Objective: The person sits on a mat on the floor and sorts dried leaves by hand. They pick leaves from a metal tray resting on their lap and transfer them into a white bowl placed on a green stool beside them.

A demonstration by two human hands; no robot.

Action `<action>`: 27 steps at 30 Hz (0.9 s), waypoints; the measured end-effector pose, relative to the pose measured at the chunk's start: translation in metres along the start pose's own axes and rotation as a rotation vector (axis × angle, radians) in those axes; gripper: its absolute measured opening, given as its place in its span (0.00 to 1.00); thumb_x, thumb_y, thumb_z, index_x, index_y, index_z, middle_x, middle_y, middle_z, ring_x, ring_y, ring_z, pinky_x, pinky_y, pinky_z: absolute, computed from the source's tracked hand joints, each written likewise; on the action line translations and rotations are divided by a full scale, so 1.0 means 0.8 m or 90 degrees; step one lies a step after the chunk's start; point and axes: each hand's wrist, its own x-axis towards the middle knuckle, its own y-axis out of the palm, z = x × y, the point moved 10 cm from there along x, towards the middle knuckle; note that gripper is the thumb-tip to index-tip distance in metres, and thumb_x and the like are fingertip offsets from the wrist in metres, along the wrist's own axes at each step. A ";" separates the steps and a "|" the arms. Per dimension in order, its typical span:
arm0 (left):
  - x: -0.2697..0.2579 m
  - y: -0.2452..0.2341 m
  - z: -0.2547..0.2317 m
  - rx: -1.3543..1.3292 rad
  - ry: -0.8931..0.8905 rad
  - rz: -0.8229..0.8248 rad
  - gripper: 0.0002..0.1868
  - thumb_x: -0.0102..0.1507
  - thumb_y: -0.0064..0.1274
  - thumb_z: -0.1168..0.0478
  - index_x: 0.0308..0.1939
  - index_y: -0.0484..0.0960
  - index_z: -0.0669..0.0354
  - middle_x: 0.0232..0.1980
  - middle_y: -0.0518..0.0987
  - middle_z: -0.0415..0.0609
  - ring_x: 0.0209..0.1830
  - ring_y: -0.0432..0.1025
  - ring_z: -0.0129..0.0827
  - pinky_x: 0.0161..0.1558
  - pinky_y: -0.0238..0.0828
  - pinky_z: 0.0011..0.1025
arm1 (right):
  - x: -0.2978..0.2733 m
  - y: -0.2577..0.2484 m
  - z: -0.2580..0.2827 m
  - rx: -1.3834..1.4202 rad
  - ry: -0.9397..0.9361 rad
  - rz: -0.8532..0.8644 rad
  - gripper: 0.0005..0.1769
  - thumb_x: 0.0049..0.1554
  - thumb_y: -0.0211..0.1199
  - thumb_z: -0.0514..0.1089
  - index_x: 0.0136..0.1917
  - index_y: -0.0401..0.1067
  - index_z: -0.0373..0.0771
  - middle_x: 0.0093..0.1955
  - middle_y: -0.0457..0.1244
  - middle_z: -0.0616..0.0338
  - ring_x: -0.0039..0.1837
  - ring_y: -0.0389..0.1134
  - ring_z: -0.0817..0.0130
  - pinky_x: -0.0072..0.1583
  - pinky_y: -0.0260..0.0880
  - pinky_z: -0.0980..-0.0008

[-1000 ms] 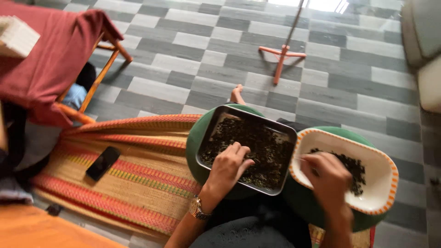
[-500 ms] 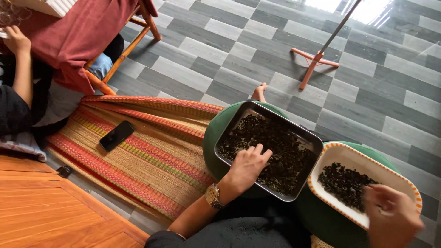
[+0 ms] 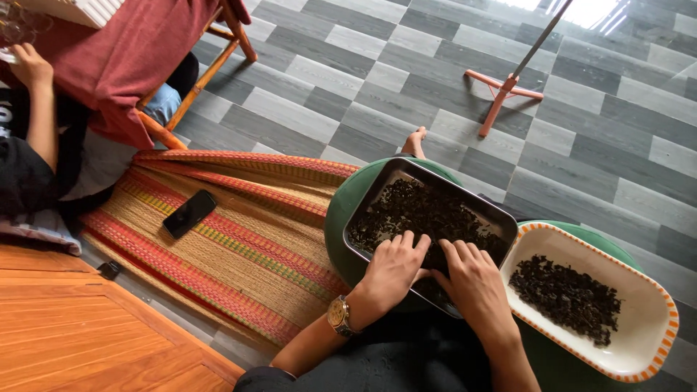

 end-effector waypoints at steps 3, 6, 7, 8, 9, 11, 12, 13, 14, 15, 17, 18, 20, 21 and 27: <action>0.000 0.000 -0.006 -0.063 0.030 -0.015 0.28 0.60 0.65 0.53 0.59 0.71 0.57 0.45 0.72 0.54 0.41 0.73 0.46 0.40 0.72 0.40 | 0.002 0.000 -0.001 0.068 0.001 0.006 0.36 0.53 0.68 0.61 0.66 0.67 0.39 0.52 0.64 0.58 0.55 0.66 0.58 0.57 0.68 0.60; 0.006 0.002 -0.002 -0.166 0.051 0.004 0.25 0.61 0.64 0.60 0.58 0.70 0.59 0.44 0.71 0.56 0.41 0.74 0.50 0.41 0.74 0.43 | 0.006 -0.003 -0.006 0.124 0.011 0.001 0.28 0.55 0.67 0.55 0.64 0.68 0.39 0.51 0.65 0.56 0.55 0.66 0.57 0.59 0.67 0.59; 0.006 -0.005 -0.001 -0.166 0.054 0.003 0.25 0.61 0.64 0.60 0.58 0.70 0.59 0.44 0.71 0.56 0.41 0.74 0.50 0.41 0.74 0.43 | 0.006 -0.002 -0.008 0.123 0.013 0.000 0.28 0.55 0.67 0.55 0.64 0.68 0.39 0.51 0.65 0.56 0.55 0.66 0.57 0.59 0.67 0.59; 0.007 -0.009 0.002 -0.233 0.053 0.015 0.24 0.62 0.61 0.61 0.59 0.70 0.58 0.45 0.71 0.56 0.41 0.74 0.53 0.42 0.74 0.46 | 0.007 -0.005 -0.009 0.131 0.012 -0.018 0.26 0.56 0.66 0.52 0.63 0.68 0.38 0.52 0.65 0.56 0.55 0.67 0.57 0.59 0.67 0.59; 0.008 -0.013 0.004 -0.301 0.053 0.028 0.22 0.64 0.58 0.63 0.60 0.71 0.58 0.46 0.70 0.57 0.41 0.75 0.55 0.42 0.73 0.49 | 0.007 -0.007 -0.010 0.139 0.011 -0.036 0.24 0.57 0.65 0.49 0.63 0.68 0.37 0.52 0.66 0.56 0.55 0.67 0.58 0.58 0.68 0.59; 0.009 -0.018 0.003 -0.338 0.068 0.012 0.21 0.64 0.55 0.65 0.61 0.71 0.59 0.46 0.71 0.57 0.41 0.75 0.56 0.43 0.72 0.49 | 0.009 -0.013 -0.010 0.147 0.017 -0.043 0.23 0.57 0.64 0.47 0.63 0.68 0.38 0.52 0.66 0.56 0.56 0.67 0.58 0.58 0.68 0.59; 0.009 -0.024 0.003 -0.374 0.082 -0.004 0.20 0.65 0.52 0.67 0.61 0.72 0.59 0.47 0.72 0.58 0.41 0.75 0.56 0.43 0.71 0.49 | 0.011 -0.016 -0.010 0.156 0.021 -0.050 0.21 0.58 0.63 0.45 0.63 0.68 0.38 0.53 0.66 0.56 0.56 0.67 0.58 0.57 0.68 0.59; 0.010 -0.023 0.003 -0.374 0.081 -0.004 0.20 0.65 0.52 0.67 0.61 0.72 0.59 0.47 0.72 0.58 0.41 0.75 0.56 0.43 0.71 0.49 | 0.012 -0.016 -0.010 0.157 0.021 -0.050 0.21 0.58 0.63 0.45 0.63 0.68 0.38 0.53 0.66 0.56 0.56 0.67 0.58 0.57 0.68 0.59; 0.010 -0.026 0.003 -0.405 0.084 -0.014 0.18 0.66 0.50 0.66 0.61 0.72 0.59 0.48 0.72 0.57 0.42 0.75 0.56 0.44 0.71 0.48 | 0.012 -0.020 -0.011 0.181 0.023 -0.065 0.20 0.58 0.62 0.44 0.63 0.68 0.37 0.54 0.67 0.55 0.57 0.67 0.58 0.59 0.67 0.59; 0.011 -0.028 0.003 -0.436 0.086 -0.025 0.17 0.67 0.48 0.66 0.60 0.72 0.59 0.48 0.73 0.57 0.42 0.75 0.56 0.45 0.70 0.47 | 0.012 -0.023 -0.013 0.204 0.026 -0.081 0.19 0.59 0.62 0.42 0.63 0.68 0.37 0.56 0.68 0.54 0.58 0.68 0.58 0.60 0.67 0.59; 0.008 -0.035 0.002 -0.454 0.094 -0.037 0.16 0.68 0.48 0.65 0.60 0.72 0.59 0.49 0.74 0.57 0.44 0.75 0.55 0.47 0.70 0.46 | 0.010 -0.022 -0.015 0.223 0.029 -0.094 0.19 0.59 0.62 0.42 0.63 0.69 0.36 0.56 0.68 0.54 0.58 0.68 0.58 0.60 0.67 0.59; 0.007 -0.039 0.001 -0.476 0.102 -0.050 0.15 0.69 0.48 0.64 0.59 0.72 0.59 0.50 0.75 0.57 0.46 0.75 0.54 0.49 0.70 0.44 | 0.007 -0.023 -0.016 0.239 0.032 -0.104 0.19 0.59 0.62 0.42 0.63 0.69 0.36 0.56 0.68 0.54 0.58 0.68 0.58 0.60 0.67 0.59; 0.007 -0.047 0.003 -0.483 0.099 -0.056 0.13 0.69 0.48 0.64 0.58 0.73 0.57 0.46 0.75 0.56 0.46 0.76 0.54 0.47 0.73 0.44 | 0.004 -0.013 -0.023 0.230 0.057 -0.110 0.18 0.59 0.62 0.43 0.62 0.70 0.42 0.51 0.68 0.57 0.55 0.70 0.59 0.56 0.70 0.62; 0.007 -0.051 0.004 -0.490 0.095 -0.066 0.11 0.69 0.49 0.64 0.56 0.74 0.55 0.42 0.76 0.55 0.46 0.77 0.54 0.45 0.76 0.43 | 0.002 -0.008 -0.029 0.219 0.079 -0.116 0.18 0.58 0.63 0.45 0.62 0.70 0.47 0.46 0.67 0.61 0.53 0.71 0.61 0.52 0.73 0.64; 0.008 -0.059 0.006 -0.529 0.090 -0.093 0.11 0.68 0.51 0.66 0.55 0.77 0.55 0.43 0.78 0.54 0.49 0.77 0.52 0.50 0.76 0.41 | 0.001 -0.012 -0.029 0.239 0.086 -0.150 0.13 0.58 0.64 0.43 0.58 0.73 0.45 0.45 0.67 0.61 0.51 0.71 0.61 0.50 0.74 0.63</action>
